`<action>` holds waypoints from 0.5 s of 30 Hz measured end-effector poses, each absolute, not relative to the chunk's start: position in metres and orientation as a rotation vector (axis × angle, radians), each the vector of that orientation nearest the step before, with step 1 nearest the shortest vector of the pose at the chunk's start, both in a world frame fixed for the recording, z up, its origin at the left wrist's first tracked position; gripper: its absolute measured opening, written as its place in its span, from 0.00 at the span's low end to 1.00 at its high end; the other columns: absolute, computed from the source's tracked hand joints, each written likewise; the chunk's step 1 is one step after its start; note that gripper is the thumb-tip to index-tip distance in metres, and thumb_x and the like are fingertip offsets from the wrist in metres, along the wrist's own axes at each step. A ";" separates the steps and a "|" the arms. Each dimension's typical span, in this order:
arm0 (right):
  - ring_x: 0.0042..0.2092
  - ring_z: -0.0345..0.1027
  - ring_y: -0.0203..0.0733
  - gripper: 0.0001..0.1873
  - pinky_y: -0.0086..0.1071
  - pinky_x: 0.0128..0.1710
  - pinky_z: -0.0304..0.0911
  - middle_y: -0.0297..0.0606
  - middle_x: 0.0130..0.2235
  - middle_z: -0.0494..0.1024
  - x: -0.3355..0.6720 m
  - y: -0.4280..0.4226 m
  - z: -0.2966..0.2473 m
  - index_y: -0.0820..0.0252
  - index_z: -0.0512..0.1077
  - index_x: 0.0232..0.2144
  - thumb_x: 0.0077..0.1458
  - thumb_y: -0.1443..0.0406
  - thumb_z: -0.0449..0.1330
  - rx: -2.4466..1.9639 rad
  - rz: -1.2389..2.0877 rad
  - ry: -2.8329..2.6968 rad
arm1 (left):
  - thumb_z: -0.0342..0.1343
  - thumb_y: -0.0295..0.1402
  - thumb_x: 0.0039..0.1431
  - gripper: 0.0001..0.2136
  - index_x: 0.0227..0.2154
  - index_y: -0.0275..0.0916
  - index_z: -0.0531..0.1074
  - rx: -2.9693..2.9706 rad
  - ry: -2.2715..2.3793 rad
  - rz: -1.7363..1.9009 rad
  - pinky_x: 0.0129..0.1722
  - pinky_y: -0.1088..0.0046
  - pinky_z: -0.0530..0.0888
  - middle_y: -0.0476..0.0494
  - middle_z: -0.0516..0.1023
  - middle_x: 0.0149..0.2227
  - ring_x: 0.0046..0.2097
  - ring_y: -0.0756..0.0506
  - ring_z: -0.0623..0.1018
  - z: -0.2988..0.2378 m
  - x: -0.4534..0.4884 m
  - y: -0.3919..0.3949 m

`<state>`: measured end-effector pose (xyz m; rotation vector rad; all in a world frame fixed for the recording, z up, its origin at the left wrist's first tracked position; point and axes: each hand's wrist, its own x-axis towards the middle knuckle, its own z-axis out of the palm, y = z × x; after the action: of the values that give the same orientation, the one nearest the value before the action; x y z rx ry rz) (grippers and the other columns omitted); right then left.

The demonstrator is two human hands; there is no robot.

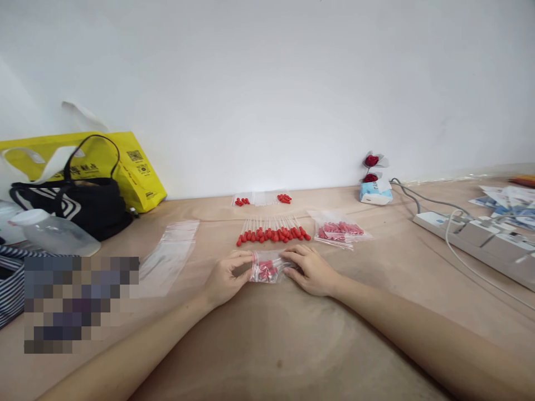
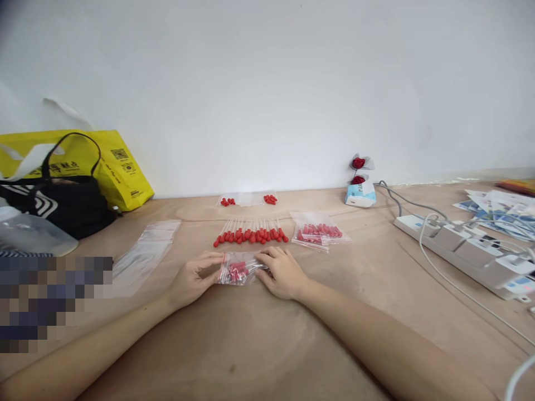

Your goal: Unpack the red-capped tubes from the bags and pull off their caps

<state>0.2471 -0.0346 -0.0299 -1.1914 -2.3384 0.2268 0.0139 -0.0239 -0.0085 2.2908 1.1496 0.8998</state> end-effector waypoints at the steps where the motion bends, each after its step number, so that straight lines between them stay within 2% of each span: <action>1: 0.48 0.60 0.43 0.18 0.40 0.47 0.55 0.43 0.46 0.68 0.247 -0.034 -0.030 0.58 0.64 0.48 0.54 0.62 0.51 -1.193 0.224 -2.339 | 0.51 0.35 0.52 0.12 0.38 0.39 0.73 2.313 1.073 0.863 0.47 0.69 0.67 0.43 0.74 0.41 0.44 0.46 0.72 -0.008 0.016 -0.022; 7: 0.47 0.61 0.43 0.17 0.41 0.46 0.55 0.42 0.46 0.69 0.246 -0.035 -0.030 0.58 0.65 0.46 0.54 0.62 0.51 -1.219 0.201 -2.327 | 0.52 0.37 0.53 0.15 0.43 0.41 0.70 2.396 0.836 0.579 0.46 0.71 0.67 0.44 0.73 0.44 0.45 0.47 0.72 -0.002 0.025 -0.019; 11: 0.46 0.62 0.43 0.16 0.40 0.46 0.56 0.42 0.44 0.70 0.246 -0.035 -0.030 0.57 0.67 0.44 0.54 0.61 0.51 -1.221 0.188 -2.293 | 0.51 0.35 0.54 0.14 0.44 0.41 0.69 2.530 0.803 0.524 0.43 0.71 0.68 0.44 0.74 0.39 0.41 0.47 0.72 0.001 0.029 -0.022; 15: 0.43 0.64 0.43 0.15 0.38 0.43 0.60 0.42 0.42 0.71 0.247 -0.034 -0.031 0.58 0.70 0.42 0.53 0.61 0.53 -1.194 0.217 -2.262 | 0.45 0.30 0.56 0.15 0.45 0.40 0.68 2.699 0.831 0.563 0.39 0.72 0.69 0.42 0.72 0.35 0.38 0.48 0.71 -0.002 0.026 -0.025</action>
<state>0.2465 -0.0336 -0.0314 -1.1941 -2.2620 0.2174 0.0265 -0.0249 -0.0019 2.6987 0.8313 0.5632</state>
